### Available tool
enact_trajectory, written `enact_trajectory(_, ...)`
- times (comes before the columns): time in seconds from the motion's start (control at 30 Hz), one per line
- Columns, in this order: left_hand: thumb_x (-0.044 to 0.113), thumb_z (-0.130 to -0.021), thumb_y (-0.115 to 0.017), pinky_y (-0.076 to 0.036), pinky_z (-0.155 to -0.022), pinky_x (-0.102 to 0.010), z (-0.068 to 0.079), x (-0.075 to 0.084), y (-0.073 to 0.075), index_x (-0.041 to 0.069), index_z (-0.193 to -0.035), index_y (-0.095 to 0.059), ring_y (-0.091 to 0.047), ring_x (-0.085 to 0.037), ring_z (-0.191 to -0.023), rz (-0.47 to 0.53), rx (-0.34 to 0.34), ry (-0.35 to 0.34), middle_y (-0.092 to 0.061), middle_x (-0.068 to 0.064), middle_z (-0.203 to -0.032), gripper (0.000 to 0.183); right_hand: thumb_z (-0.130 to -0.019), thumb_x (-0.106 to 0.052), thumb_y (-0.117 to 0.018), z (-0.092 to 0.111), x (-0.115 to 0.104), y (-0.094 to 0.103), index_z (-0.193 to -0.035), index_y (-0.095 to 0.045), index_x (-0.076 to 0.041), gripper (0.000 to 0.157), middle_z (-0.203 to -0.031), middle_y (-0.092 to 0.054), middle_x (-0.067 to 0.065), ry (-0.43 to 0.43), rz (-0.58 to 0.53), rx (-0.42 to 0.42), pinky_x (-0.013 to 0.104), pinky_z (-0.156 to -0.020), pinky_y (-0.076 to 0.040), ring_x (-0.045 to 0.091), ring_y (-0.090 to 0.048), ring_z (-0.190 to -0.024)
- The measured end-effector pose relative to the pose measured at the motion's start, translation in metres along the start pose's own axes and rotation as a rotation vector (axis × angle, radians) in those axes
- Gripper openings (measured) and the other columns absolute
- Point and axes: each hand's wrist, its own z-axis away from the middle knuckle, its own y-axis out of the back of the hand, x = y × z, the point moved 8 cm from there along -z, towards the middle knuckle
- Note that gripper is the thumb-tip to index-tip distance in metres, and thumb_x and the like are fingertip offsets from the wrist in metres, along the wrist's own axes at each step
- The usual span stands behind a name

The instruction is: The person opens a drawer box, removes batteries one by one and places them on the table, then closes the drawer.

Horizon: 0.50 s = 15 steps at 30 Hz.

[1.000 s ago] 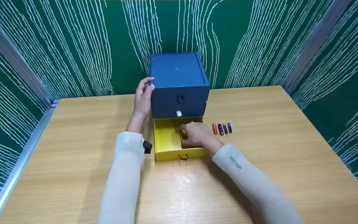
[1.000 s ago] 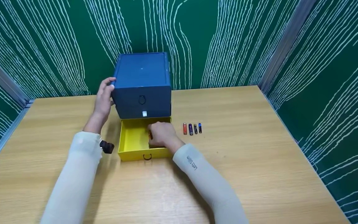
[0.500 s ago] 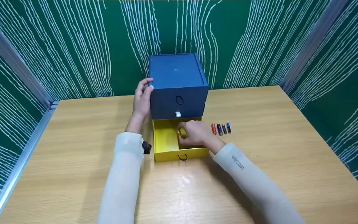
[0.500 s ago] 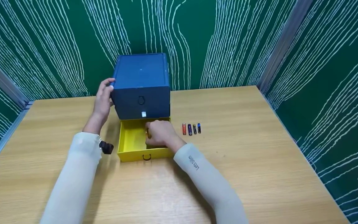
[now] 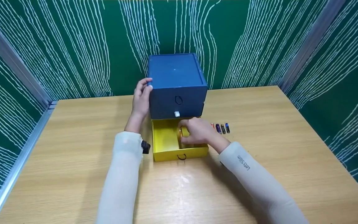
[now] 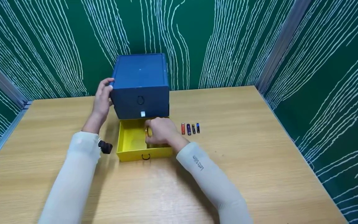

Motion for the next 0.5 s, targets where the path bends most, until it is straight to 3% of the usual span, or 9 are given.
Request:
enact_trajectory(0.23, 0.029, -0.090, -0.039, -0.030, -0.097, -0.036, -0.006, -0.012, 0.002, 0.028, -0.115, -0.047, -0.037, -0.014, -0.113, -0.003, 0.007, 0.002, -0.034, 0.002, -0.128, 0.027, -0.067, -0.041, -0.065, 0.002, 0.006, 0.006, -0.105, -0.060, -0.018, 0.044, -0.072, -0.058, -0.001, -0.020, -0.067, -0.027, 0.026, -0.049, -0.034, 0.013, -0.046, -0.059)
enact_trajectory(0.37, 0.028, -0.090, -0.038, -0.030, -0.097, -0.035, -0.004, -0.009, 0.002, 0.027, -0.116, -0.047, -0.036, -0.013, -0.114, -0.007, -0.001, 0.006, -0.033, 0.002, -0.129, 0.027, -0.066, -0.042, -0.065, 0.005, 0.009, 0.011, -0.104, -0.061, -0.018, 0.044, -0.083, -0.062, -0.001, -0.013, -0.082, -0.017, 0.026, -0.054, -0.038, 0.013, -0.048, -0.065)
enact_trajectory(0.5, 0.023, -0.090, -0.038, -0.028, -0.098, -0.036, 0.002, 0.002, 0.000, 0.019, -0.119, -0.046, -0.035, -0.016, -0.115, 0.006, -0.009, -0.010, -0.033, -0.002, -0.129, 0.030, -0.065, -0.040, -0.066, 0.010, 0.014, 0.017, -0.102, -0.060, -0.018, 0.043, -0.084, -0.062, 0.000, -0.016, -0.086, -0.004, 0.026, -0.056, -0.040, 0.014, -0.048, -0.067)
